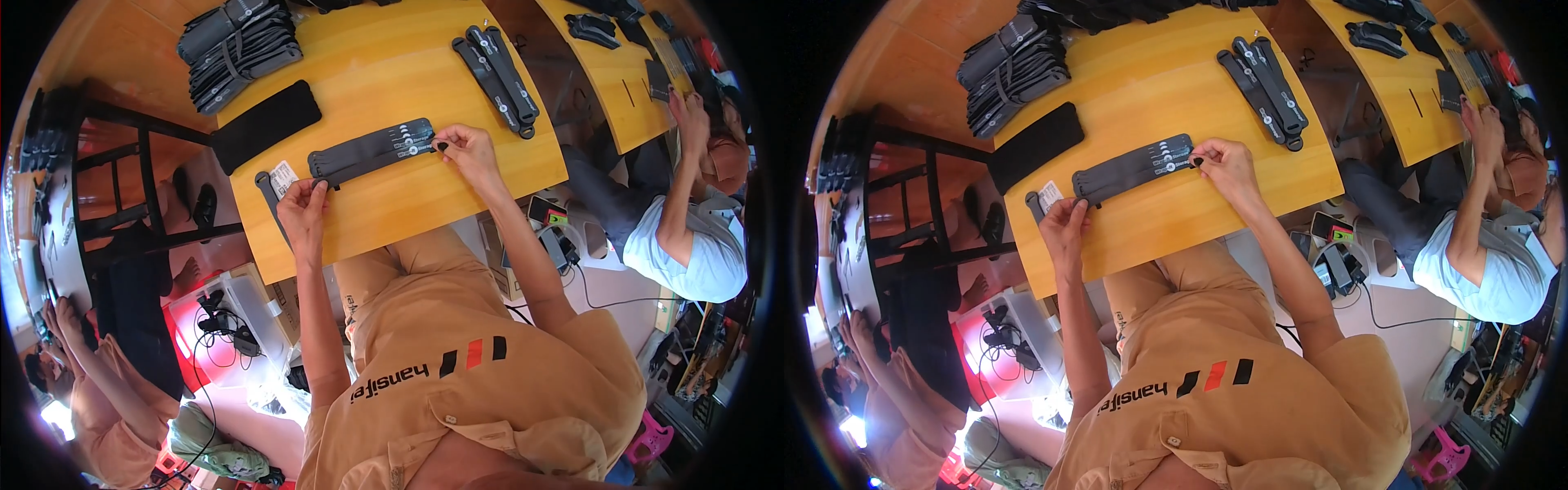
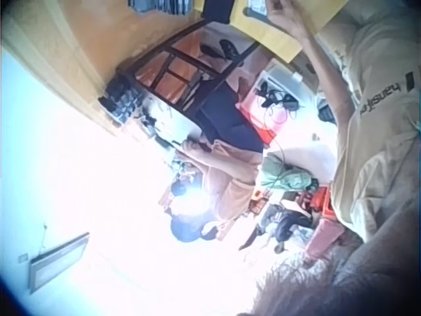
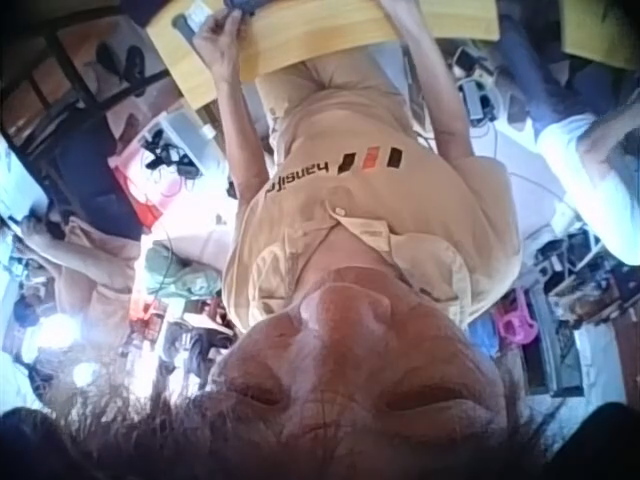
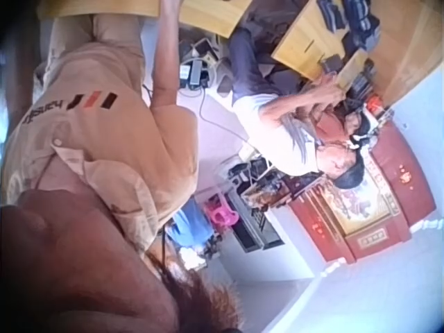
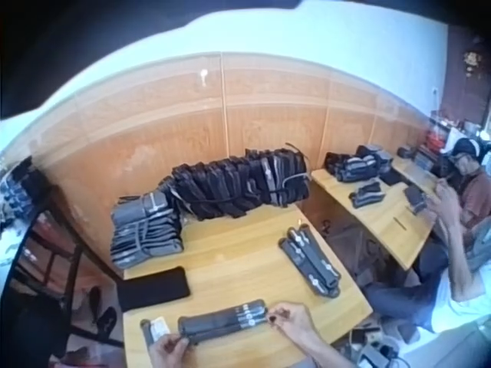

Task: Manually attaching small components to black industrial straps at a workstation.

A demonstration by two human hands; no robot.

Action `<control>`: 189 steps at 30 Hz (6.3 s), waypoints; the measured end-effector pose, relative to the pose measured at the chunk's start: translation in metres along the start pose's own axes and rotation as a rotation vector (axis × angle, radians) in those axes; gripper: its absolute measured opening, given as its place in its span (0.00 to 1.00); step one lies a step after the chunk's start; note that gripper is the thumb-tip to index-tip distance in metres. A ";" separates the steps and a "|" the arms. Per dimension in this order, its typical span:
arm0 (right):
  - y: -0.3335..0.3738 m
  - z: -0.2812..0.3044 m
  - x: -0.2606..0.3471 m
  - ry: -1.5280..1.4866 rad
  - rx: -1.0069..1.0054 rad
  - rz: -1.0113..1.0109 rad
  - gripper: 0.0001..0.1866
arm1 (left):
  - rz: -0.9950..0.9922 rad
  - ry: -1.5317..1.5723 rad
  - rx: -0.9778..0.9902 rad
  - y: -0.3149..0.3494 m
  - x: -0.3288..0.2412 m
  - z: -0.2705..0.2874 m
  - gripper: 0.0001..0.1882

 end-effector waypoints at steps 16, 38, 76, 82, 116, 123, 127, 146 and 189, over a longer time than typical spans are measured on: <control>0.001 0.003 -0.008 0.061 -0.109 -0.027 0.03 | 0.031 -0.052 -0.095 -0.003 -0.001 0.003 0.06; 0.003 0.003 -0.007 0.068 -0.123 -0.113 0.02 | 0.034 -0.108 -0.131 -0.007 -0.003 0.000 0.07; 0.007 0.004 -0.008 0.040 -0.142 -0.118 0.06 | -0.012 -0.136 -0.168 -0.006 -0.007 0.003 0.07; 0.007 0.005 -0.002 0.080 -0.148 -0.101 0.05 | 0.009 -0.145 -0.166 -0.006 -0.005 0.001 0.07; 0.006 0.003 -0.004 0.107 -0.159 -0.072 0.04 | -0.044 -0.216 -0.216 -0.002 -0.012 0.002 0.07; 0.008 0.004 -0.003 0.126 -0.175 -0.068 0.03 | -0.092 -0.290 -0.241 -0.004 -0.013 0.004 0.08; 0.007 0.004 -0.003 0.109 -0.171 -0.063 0.03 | -0.063 -0.290 -0.239 -0.003 -0.016 0.002 0.08; 0.005 0.003 0.006 0.199 -0.176 -0.004 0.02 | -0.046 -0.387 -0.262 -0.005 -0.017 0.005 0.08; 0.124 -0.159 0.079 0.522 0.417 0.640 0.26 | -0.289 0.015 -0.457 0.126 -0.027 0.112 0.14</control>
Point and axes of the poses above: each hand's wrist, its own y-axis away from the middle knuckle, its own z-axis out of the back of the hand, x = y × z, the point moved 10 cm from there along -y, towards the middle knuckle, and after that the axes turned 6 degrees about z, right-handed, at the moved point
